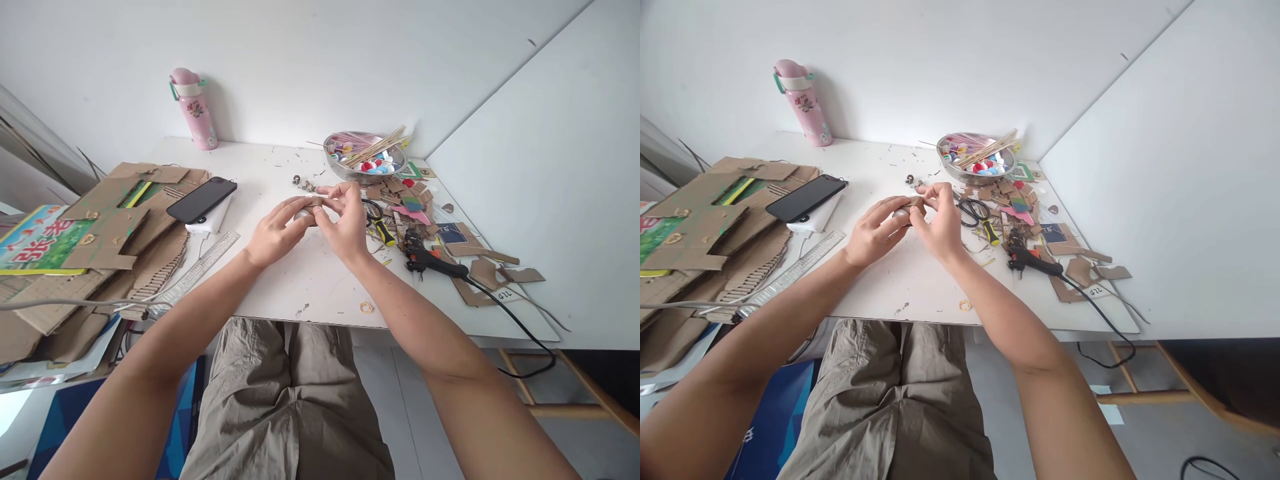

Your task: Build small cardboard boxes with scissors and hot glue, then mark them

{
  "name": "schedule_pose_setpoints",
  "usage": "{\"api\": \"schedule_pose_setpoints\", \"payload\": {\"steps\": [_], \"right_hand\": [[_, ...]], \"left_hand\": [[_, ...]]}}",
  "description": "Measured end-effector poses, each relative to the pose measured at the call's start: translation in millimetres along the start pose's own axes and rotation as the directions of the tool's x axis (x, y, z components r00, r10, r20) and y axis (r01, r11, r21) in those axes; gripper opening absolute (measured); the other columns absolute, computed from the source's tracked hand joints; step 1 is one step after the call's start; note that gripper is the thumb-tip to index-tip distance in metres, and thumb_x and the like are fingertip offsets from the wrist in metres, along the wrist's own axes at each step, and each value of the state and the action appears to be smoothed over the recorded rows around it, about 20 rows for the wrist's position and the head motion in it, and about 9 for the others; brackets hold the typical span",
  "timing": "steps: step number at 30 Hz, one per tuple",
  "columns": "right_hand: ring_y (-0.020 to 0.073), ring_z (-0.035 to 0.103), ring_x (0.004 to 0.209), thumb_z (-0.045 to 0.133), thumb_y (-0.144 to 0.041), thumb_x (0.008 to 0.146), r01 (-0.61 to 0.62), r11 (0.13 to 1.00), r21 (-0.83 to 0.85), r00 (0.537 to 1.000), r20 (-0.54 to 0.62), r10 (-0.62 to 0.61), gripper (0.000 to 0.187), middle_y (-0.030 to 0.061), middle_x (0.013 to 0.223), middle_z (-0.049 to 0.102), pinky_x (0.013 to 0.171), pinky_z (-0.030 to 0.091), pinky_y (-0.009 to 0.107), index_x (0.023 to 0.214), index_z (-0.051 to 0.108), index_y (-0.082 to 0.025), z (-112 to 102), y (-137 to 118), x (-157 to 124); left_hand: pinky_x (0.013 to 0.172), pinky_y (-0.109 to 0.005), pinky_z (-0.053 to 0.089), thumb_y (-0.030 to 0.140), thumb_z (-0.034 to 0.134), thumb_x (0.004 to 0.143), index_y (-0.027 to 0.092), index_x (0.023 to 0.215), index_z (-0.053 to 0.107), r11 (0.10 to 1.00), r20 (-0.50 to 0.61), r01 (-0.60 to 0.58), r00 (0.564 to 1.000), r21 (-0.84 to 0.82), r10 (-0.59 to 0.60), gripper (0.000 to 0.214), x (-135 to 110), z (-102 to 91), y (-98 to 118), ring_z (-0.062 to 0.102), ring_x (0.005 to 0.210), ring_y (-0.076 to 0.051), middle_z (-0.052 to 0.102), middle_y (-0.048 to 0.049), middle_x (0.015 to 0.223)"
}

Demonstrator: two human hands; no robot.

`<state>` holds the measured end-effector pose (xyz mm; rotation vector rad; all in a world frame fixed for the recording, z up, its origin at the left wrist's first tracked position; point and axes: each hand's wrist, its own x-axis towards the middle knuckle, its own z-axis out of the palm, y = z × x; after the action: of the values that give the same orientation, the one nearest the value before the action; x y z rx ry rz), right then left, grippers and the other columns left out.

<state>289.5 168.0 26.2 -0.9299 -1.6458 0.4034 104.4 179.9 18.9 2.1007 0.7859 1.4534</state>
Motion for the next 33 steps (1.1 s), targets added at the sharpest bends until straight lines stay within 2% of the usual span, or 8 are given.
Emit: {"api": "schedule_pose_setpoints", "payload": {"steps": [5,8,12,15,20,25,29,33], "right_hand": [[0.0224,0.082,0.114,0.07,-0.048,0.099,-0.067,0.99,0.123,0.997,-0.022,0.07,0.029,0.0068,0.119,0.079,0.105,0.067,0.045,0.105,0.049,-0.03,5.4,7.0,3.0],[0.0235,0.081,0.116,0.063,-0.065,0.104,-0.141,0.976,0.164,0.99,0.017,0.14,0.036,0.0062,0.117,0.08,0.105,0.067,0.045,0.105,0.055,-0.029,-1.3,15.9,10.0],[0.0281,0.081,0.121,0.053,-0.086,0.101,-0.138,0.988,0.067,0.989,0.061,0.134,0.06,0.0094,0.131,0.08,0.107,0.066,0.049,0.118,0.064,-0.03,-15.8,23.0,16.4],[0.0308,0.079,0.125,0.054,-0.091,0.097,-0.094,0.995,-0.026,0.992,0.087,0.096,0.068,0.0116,0.136,0.079,0.109,0.064,0.05,0.125,0.066,-0.03,-23.8,23.0,16.9],[0.034,0.075,0.131,0.062,-0.088,0.095,0.01,0.994,-0.108,0.984,0.176,0.009,0.07,0.0113,0.141,0.079,0.112,0.063,0.055,0.136,0.068,-0.031,-29.0,15.4,15.1],[0.038,0.071,0.136,0.075,-0.081,0.091,0.177,0.963,-0.202,0.956,0.269,-0.119,0.074,0.0132,0.148,0.076,0.119,0.058,0.059,0.145,0.067,-0.031,-24.5,5.2,11.3],[0.0394,0.069,0.137,0.072,-0.071,0.097,0.239,0.93,-0.279,0.947,0.279,-0.159,0.064,0.0122,0.147,0.077,0.122,0.054,0.062,0.148,0.067,-0.033,-18.8,4.9,9.2],[0.0401,0.068,0.139,0.068,-0.067,0.102,0.256,0.912,-0.321,0.948,0.268,-0.171,0.059,0.0111,0.146,0.077,0.125,0.05,0.062,0.151,0.066,-0.033,-16.0,7.0,8.9]], "left_hand": [[0.117,-0.049,0.06,0.035,0.078,0.087,0.033,0.093,0.083,1.0,0.013,0.0,1.0,0.013,0.0,0.008,-0.1,-1.9,7.4,0.076,0.125,-0.031,0.083,-0.0091,0.126],[0.109,-0.046,0.063,0.034,0.088,0.08,0.028,0.09,0.079,0.987,-0.07,0.119,0.99,-0.104,-0.126,0.014,-0.7,-1.6,11.3,0.078,0.115,-0.028,0.084,-0.0097,0.121],[0.09,-0.035,0.066,0.038,0.104,0.062,0.024,0.085,0.071,0.851,-0.074,0.304,0.927,-0.429,-0.368,0.042,1.5,-2.8,8.2,0.077,0.1,-0.023,0.081,-0.005,0.099],[0.079,-0.031,0.064,0.038,0.109,0.052,0.023,0.084,0.068,0.73,-0.022,0.37,0.885,-0.574,-0.465,0.055,4.3,-5.3,5.3,0.076,0.091,-0.02,0.08,-0.0023,0.091],[0.09,-0.036,0.067,0.04,0.109,0.055,0.024,0.09,0.065,0.552,0.09,0.459,0.819,-0.696,-0.567,0.058,6.0,-7.2,5.0,0.081,0.084,-0.019,0.079,0.0029,0.081],[0.095,-0.036,0.07,0.034,0.106,0.055,0.025,0.09,0.065,0.419,0.167,0.507,0.764,-0.753,-0.623,0.055,6.4,-5.4,6.1,0.085,0.091,-0.02,0.082,0.0032,0.085],[0.091,-0.035,0.072,0.032,0.105,0.06,0.026,0.089,0.065,0.383,0.192,0.526,0.744,-0.759,-0.64,0.05,6.3,-4.5,6.1,0.086,0.093,-0.023,0.083,0.0023,0.086],[0.096,-0.037,0.072,0.033,0.103,0.067,0.025,0.09,0.065,0.393,0.21,0.547,0.741,-0.739,-0.638,0.045,5.3,-5.2,3.8,0.086,0.095,-0.022,0.083,0.0002,0.09]]}}
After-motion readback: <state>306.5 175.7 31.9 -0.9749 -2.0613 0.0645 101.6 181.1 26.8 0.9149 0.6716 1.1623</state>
